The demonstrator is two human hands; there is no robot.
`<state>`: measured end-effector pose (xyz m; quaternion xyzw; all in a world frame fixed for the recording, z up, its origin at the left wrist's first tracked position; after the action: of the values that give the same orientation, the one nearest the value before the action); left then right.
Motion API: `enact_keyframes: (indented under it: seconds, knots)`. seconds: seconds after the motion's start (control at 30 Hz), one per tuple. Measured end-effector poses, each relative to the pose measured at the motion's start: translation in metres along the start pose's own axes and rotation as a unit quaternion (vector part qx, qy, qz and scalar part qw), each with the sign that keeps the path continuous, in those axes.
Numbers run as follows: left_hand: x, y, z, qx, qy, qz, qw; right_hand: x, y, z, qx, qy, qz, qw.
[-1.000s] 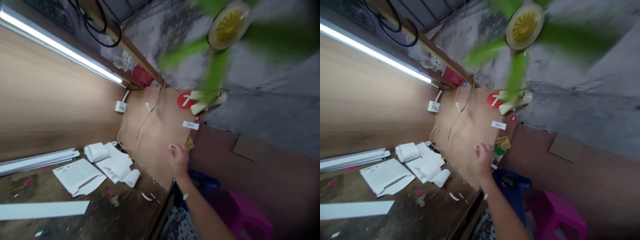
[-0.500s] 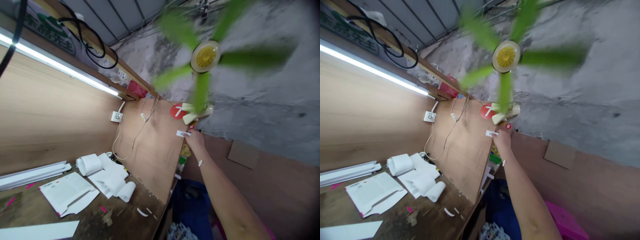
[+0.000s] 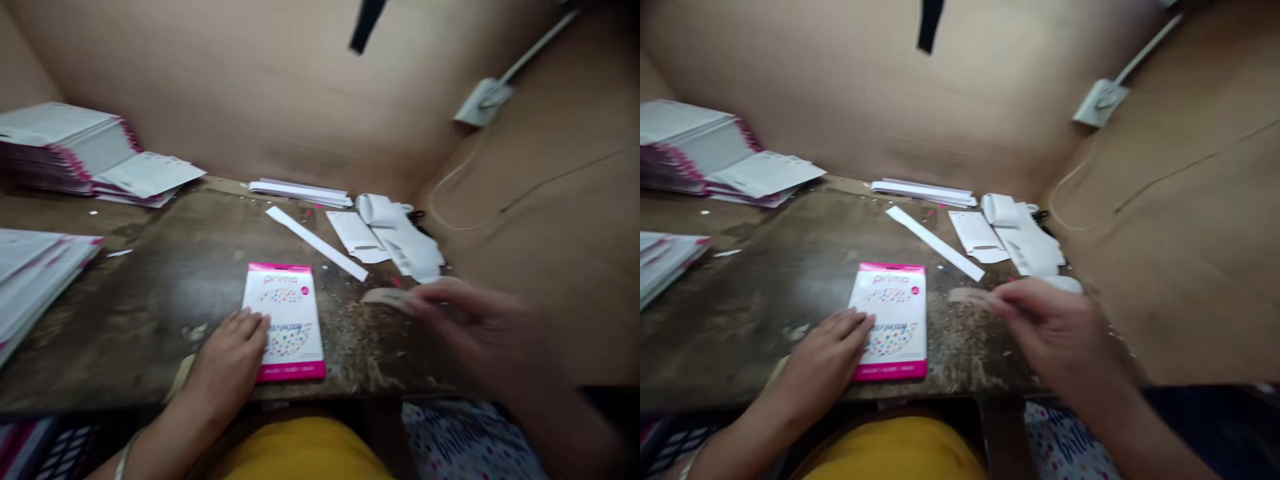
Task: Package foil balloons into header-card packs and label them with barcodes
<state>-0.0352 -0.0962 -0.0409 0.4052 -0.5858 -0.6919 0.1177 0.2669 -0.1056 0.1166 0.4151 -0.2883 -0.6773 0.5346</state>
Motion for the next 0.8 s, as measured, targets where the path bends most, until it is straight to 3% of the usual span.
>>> enact_keyframes:
  seconds: [0.03,0.1,0.17,0.23,0.4,0.8]
  knots:
    - [-0.001,-0.002,0.001,0.002,0.009,0.015,1.0,-0.002,-0.043,0.017,-0.068,0.013,0.094,0.993]
    - [-0.004,-0.003,0.0,0.019,0.019,0.028,0.999,-0.011,-0.109,0.044,-0.153,0.017,0.199,0.968]
    - [-0.005,-0.002,-0.001,0.034,0.026,0.032,0.999,-0.026,-0.148,0.057,-0.203,0.007,0.251,0.947]
    - [-0.004,0.0,-0.001,0.045,0.035,0.036,0.998,-0.04,-0.169,0.057,-0.223,-0.023,0.296,0.928]
    - [0.001,-0.001,0.001,0.04,0.062,0.014,0.997,-0.049,-0.19,0.044,-0.197,-0.077,0.367,0.906]
    - [0.003,-0.001,0.001,0.027,0.059,-0.014,0.998,-0.038,-0.2,0.042,-0.089,-0.09,0.334,0.934]
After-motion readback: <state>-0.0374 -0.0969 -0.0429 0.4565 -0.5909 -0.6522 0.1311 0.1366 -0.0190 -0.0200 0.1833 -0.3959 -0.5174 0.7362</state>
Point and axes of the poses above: each hand's wrist, its own x-axis away from the middle knuckle, its own y-axis out of the back of the hand, z = x × y, the point moved 3 cm from there along -x, towards the middle knuckle, and after that the axes turned 8 degrees about -y, right-handed, at the moved point
